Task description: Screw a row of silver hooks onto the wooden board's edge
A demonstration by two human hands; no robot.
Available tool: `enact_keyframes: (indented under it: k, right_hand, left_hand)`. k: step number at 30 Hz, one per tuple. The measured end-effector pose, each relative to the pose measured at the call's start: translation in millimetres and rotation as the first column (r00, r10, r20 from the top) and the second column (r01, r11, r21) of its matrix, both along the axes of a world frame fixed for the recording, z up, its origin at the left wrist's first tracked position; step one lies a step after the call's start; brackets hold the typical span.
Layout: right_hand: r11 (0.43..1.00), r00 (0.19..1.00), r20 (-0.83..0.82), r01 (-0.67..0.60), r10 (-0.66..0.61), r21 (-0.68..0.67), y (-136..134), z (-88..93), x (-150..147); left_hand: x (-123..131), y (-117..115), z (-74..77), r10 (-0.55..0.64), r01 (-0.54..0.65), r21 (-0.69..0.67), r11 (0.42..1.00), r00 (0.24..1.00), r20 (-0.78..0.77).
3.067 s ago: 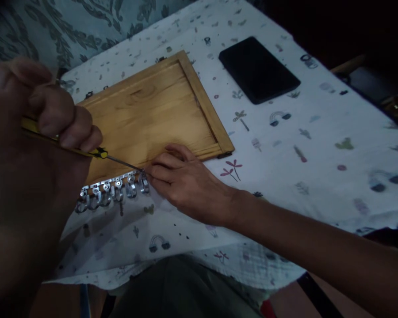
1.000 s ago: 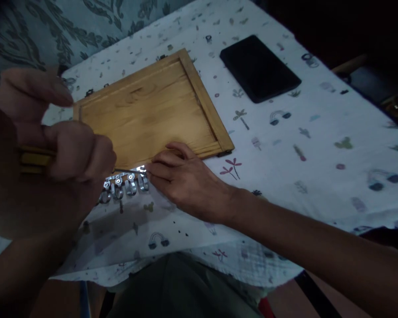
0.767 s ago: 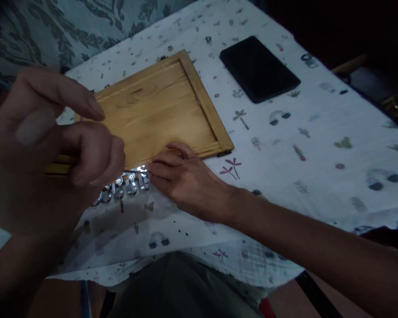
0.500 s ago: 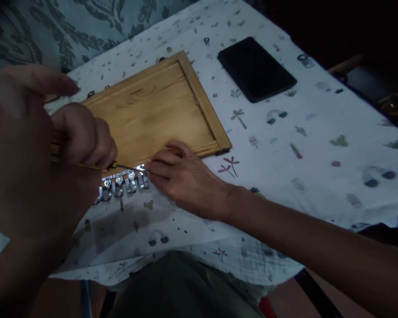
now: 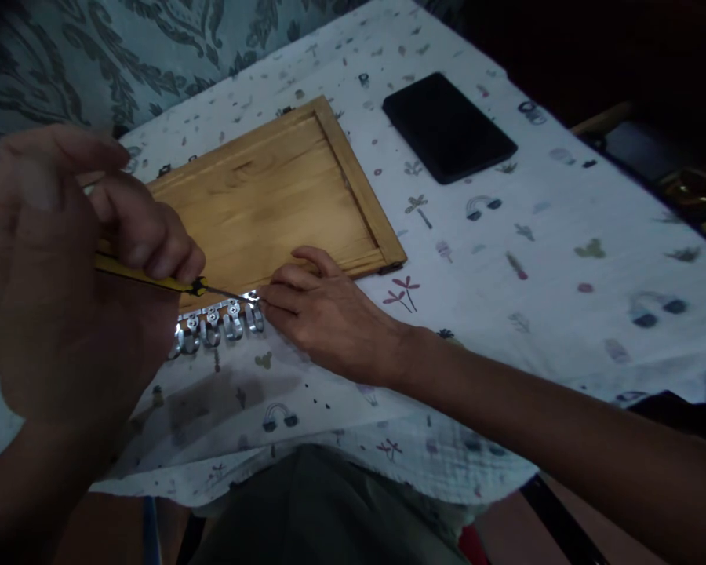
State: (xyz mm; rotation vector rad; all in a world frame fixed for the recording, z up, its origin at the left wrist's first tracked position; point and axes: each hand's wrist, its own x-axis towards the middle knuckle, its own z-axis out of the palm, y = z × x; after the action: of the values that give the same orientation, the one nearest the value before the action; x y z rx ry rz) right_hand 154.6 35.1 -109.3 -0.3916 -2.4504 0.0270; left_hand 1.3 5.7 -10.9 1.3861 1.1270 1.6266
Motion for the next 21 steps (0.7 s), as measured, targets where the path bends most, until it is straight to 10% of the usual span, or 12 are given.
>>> enact_keyframes:
  k: [6, 15, 21]
  right_hand:
    - [1.0, 1.0, 0.025, 0.013, -0.013, -0.002, 0, 0.3, 0]
    - [1.0, 1.0, 0.022, 0.002, -0.002, -0.021, 0, -1.8, 0]
    - [1.0, 1.0, 0.021, 0.012, -0.012, -0.014, -1, -2.0, 0]
  left_hand:
    - [-7, 9, 1.7, -0.203, 0.204, -0.048, 0.978, 0.979, 0.033]
    - [3, 4, 3.7, 0.028, -0.02, -0.09, 0.996, 0.996, 0.081]
    - [-2, 5, 3.1, -0.138, 0.143, -0.072, 0.987, 0.988, 0.076]
